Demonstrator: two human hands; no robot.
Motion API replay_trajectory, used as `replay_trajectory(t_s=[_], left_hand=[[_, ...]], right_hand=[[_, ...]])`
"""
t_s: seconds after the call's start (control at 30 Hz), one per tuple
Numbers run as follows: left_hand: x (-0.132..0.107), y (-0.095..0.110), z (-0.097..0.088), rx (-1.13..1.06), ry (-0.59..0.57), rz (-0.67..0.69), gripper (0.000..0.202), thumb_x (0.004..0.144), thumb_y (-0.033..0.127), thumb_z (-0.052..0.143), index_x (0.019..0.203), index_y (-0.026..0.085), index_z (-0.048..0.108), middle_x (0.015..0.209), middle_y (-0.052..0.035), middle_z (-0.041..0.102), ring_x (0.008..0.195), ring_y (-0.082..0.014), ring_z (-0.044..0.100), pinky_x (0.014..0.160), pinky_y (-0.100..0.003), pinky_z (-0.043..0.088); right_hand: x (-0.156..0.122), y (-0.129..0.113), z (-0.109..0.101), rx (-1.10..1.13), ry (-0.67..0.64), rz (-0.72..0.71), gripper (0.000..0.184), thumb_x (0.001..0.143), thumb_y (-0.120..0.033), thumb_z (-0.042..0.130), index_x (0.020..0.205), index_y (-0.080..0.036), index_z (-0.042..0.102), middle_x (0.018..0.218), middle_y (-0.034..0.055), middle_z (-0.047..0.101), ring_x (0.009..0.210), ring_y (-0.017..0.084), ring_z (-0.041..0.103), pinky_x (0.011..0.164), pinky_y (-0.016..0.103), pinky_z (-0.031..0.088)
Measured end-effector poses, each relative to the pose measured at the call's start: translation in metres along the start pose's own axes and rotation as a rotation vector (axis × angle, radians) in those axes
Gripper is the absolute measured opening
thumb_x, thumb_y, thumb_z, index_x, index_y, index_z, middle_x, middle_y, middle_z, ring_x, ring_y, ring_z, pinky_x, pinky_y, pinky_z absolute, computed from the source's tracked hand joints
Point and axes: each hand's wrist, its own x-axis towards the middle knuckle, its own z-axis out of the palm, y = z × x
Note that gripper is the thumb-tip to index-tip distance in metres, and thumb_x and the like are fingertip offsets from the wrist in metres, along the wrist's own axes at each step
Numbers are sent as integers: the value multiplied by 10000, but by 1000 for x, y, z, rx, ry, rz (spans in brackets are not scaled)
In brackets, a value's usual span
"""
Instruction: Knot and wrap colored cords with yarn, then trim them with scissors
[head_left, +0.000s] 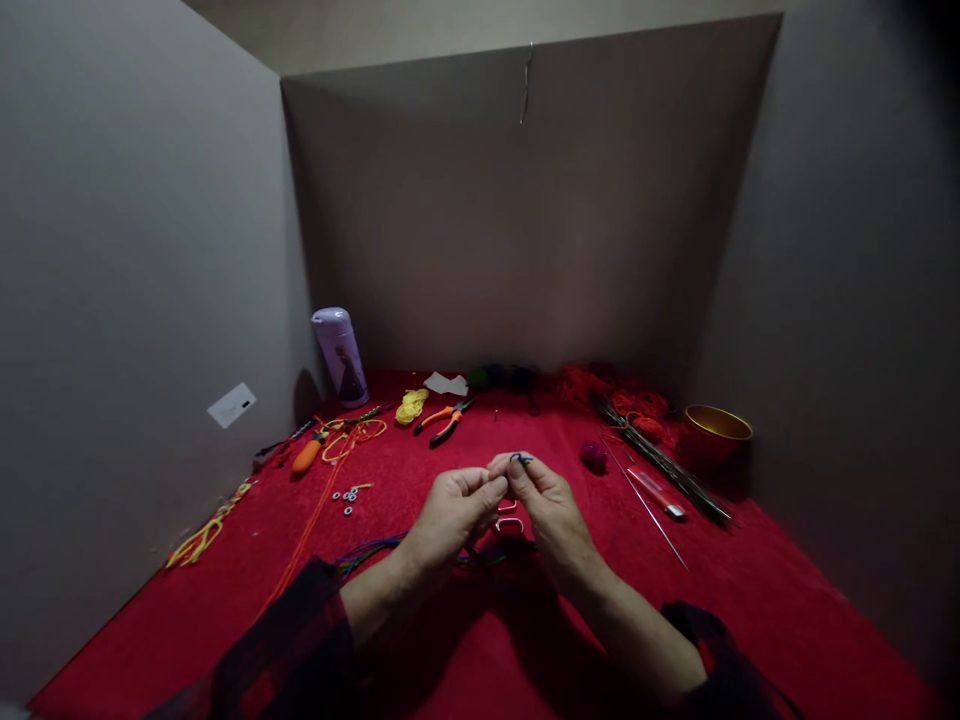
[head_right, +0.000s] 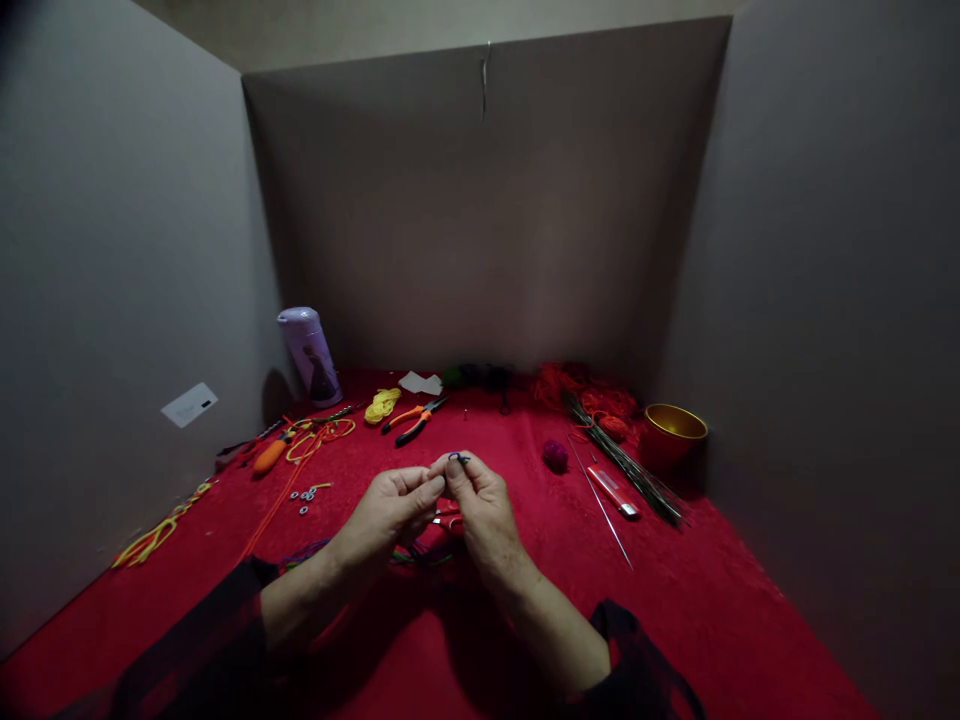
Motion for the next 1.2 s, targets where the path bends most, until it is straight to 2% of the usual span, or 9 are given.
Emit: replay_trajectory(t_s=[0.2, 0.4, 0.53, 0.63, 0.73, 0.8, 0.97, 1.07, 1.2], left_hand=[[3, -5, -8, 0, -5, 44, 355, 738, 466, 636, 674, 126, 555, 438, 86, 342, 389, -33, 226, 391, -192, 136], [7, -12, -19, -12, 27, -13, 328, 766, 455, 612, 743, 128, 598, 466, 62, 434, 368, -27, 248, 389, -182, 146], [9, -13, -21, -2, 46, -8, 335, 758, 456, 624, 749, 122, 600, 479, 67, 419, 382, -23, 251, 397, -176, 148], [9, -12, -20, 25, 48, -19, 349, 759, 470, 619, 755, 122, 597, 463, 79, 378, 386, -26, 238, 400, -175, 144], [9, -11, -19, 52, 65, -31, 354, 753, 475, 620, 763, 123, 593, 459, 85, 360, 388, -28, 229, 398, -173, 141], [9, -11, -18, 59, 79, -36, 361, 750, 483, 618, 771, 124, 590, 458, 88, 354, 390, -29, 225, 397, -172, 140], [9, -10, -17, 69, 89, -52, 375, 746, 499, 615, 784, 127, 587, 454, 94, 334, 395, -33, 208, 400, -169, 136], [7, -9, -16, 78, 84, -55, 374, 751, 499, 611, 781, 127, 587, 454, 96, 323, 396, -34, 200, 402, -168, 133], [7, -9, -16, 78, 74, -55, 386, 743, 512, 613, 768, 128, 583, 456, 95, 331, 392, -34, 203, 400, -168, 134]], right_hand=[[1, -2, -3, -90, 64, -8, 285, 847, -434, 538, 779, -174, 633, 703, -2, 556, 674, 132, 490, 644, 243, 387], [12, -9, -16, -140, 310, -75, 296, 846, -440, 517, 834, -176, 649, 858, 59, 661, 827, 185, 576, 711, 294, 420], [12, -35, -38, -270, 390, -173, 301, 856, -428, 497, 840, -168, 647, 839, 64, 660, 780, 173, 576, 684, 288, 425], [6, -57, -66, -457, 377, -188, 305, 846, -426, 496, 800, -163, 642, 749, 52, 649, 703, 166, 575, 624, 271, 417], [-3, -72, -100, -773, 357, -96, 280, 848, -376, 471, 780, -173, 651, 735, 48, 657, 685, 170, 590, 608, 266, 406], [-11, -77, -120, -1052, 340, 25, 268, 847, -332, 450, 749, -188, 653, 731, 45, 664, 673, 174, 592, 596, 266, 386], [-28, -74, -147, -1536, 245, 316, 245, 844, -245, 429, 830, -210, 671, 858, 71, 682, 772, 206, 608, 598, 274, 345], [-29, -63, -156, -1672, 208, 331, 257, 860, -203, 406, 907, -198, 658, 963, 94, 652, 865, 221, 597, 634, 282, 346], [-19, -45, -167, -1812, 162, 324, 211, 862, -191, 429, 929, -171, 628, 973, 124, 620, 880, 233, 575, 634, 294, 332]])
